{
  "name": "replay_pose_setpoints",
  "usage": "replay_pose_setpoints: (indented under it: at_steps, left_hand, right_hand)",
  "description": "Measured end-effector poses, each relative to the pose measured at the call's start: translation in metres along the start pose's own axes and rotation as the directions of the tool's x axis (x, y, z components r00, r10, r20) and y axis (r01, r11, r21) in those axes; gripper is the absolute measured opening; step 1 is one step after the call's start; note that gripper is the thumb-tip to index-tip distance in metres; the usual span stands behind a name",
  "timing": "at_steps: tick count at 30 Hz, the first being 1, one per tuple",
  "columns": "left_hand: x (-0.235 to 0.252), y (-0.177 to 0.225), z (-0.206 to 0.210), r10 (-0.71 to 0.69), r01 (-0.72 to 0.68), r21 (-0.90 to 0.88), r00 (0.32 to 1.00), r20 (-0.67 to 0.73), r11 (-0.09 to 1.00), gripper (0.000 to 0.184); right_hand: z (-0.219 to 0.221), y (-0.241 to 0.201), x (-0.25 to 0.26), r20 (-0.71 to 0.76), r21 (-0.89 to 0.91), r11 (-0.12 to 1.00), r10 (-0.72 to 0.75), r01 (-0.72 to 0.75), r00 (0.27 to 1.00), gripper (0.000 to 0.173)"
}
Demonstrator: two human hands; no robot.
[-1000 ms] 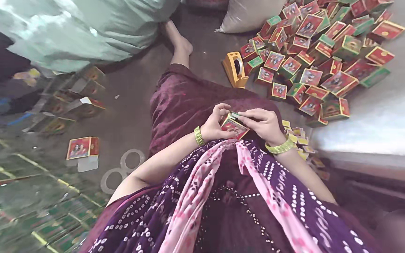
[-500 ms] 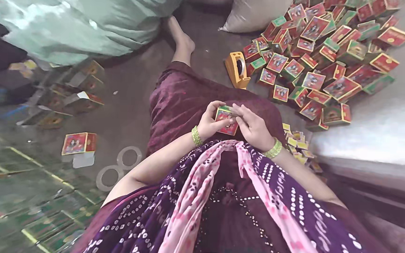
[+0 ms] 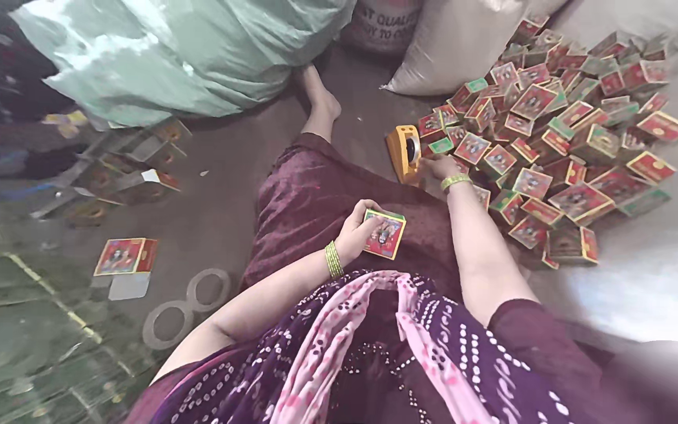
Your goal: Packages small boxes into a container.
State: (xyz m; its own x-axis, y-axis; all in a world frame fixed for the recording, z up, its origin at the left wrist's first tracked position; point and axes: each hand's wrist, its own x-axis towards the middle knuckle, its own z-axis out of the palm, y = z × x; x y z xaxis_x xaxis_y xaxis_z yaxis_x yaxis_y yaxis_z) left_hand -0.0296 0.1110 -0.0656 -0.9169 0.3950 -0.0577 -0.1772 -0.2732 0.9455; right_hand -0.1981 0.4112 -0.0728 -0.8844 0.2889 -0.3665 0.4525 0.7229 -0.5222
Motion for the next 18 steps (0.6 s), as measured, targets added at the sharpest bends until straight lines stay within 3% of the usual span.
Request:
replay_pose_setpoints:
  at_steps: [6,11,18]
  left_hand:
    - [0.01,0.0,-0.001,-0.006,0.006,-0.023,1.0,0.002,1.0,0.026]
    - [0.012,0.0,-0.002,-0.009,0.009,-0.011,1.0,0.007,1.0,0.026]
    - [0.009,-0.001,0.0,-0.018,0.017,-0.013,1.0,-0.013,1.0,0.026]
  right_hand:
    - [0.01,0.012,0.018,0.004,0.148,0.989,0.014,-0.014,1.0,0.048]
    - [-0.001,-0.005,-0.027,0.003,0.423,0.896,0.143,-0.131,0.99,0.033]
    - [0.007,0.006,-0.041,0.025,0.242,0.957,0.157,-0.158,0.987,0.04]
